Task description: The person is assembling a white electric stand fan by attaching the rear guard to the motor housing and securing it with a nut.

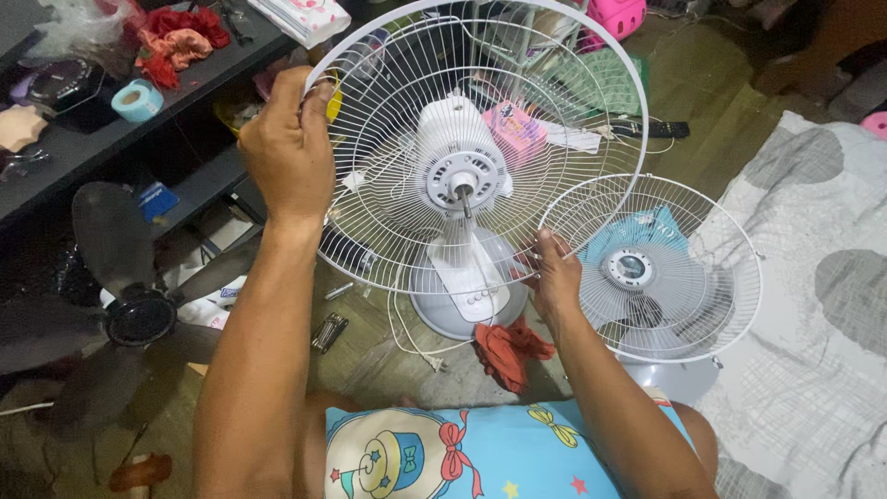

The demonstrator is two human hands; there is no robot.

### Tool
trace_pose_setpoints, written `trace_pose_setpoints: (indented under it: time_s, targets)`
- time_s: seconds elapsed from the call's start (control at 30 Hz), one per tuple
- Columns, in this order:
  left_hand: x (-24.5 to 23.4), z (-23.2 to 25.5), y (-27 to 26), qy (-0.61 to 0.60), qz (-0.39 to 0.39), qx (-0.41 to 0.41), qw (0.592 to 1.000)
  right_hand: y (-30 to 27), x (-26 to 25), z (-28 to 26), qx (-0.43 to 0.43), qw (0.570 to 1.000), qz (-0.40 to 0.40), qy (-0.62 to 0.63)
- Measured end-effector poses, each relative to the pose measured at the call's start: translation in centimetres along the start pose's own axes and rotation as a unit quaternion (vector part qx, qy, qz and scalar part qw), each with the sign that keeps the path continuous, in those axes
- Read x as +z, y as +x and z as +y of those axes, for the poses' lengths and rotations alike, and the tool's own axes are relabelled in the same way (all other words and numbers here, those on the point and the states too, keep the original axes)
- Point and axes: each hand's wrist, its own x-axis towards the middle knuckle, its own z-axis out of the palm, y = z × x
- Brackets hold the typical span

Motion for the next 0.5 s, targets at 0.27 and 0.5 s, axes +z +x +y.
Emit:
trace_pose_setpoints:
  time_s: [0.27,0.5]
  targets:
    - [0.0,0.0,-0.4,0.002,0.018,0.020,1.000,-0.4,-0.5,-0.1,-0.023,0.999,-0.018,-0.030]
    - [0.1,0.0,-0.4,0.011,0.030,0.017,0.999,0.3,-4.6,0.3,-0.081,0.996,0.006,0.021]
